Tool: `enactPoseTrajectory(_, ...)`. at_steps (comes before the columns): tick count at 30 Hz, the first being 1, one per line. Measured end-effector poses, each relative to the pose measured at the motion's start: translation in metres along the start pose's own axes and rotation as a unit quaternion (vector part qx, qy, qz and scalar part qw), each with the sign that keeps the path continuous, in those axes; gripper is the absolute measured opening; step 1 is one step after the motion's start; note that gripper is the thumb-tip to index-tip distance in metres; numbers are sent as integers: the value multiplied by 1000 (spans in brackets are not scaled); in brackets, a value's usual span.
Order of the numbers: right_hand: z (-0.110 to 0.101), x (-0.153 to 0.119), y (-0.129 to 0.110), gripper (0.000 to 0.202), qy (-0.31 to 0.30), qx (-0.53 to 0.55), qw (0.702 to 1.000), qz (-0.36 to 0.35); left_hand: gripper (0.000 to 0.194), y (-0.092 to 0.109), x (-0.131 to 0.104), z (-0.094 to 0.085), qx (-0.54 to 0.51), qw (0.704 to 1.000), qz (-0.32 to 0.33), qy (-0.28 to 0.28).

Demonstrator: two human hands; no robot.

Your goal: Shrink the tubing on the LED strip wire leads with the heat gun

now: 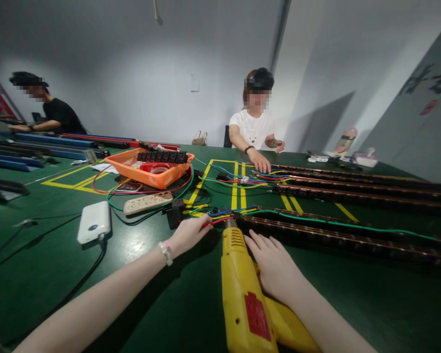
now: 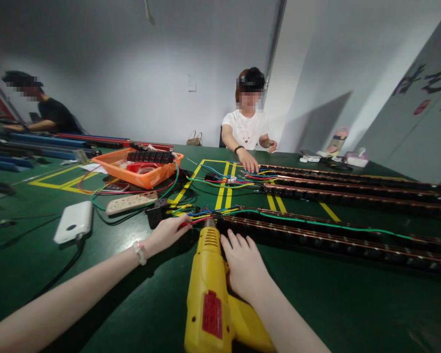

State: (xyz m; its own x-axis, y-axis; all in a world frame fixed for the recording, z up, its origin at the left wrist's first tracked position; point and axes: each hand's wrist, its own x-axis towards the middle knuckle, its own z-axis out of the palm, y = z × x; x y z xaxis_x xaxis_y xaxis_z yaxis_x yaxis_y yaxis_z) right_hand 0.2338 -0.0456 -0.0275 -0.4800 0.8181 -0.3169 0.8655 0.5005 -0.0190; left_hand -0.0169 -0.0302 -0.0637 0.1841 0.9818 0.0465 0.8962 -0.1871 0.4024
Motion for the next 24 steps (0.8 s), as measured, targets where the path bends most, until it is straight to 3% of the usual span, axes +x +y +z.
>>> enactPoseTrajectory(9,-8,-6,-8,72,-66,-37,997,-25,36,-4,6,-1,51,998,14,-23)
enactPoseTrajectory(24,-9,8,-26,70,-60,-53,994,-80,27,-12,10,-7,-2,994,83,-68)
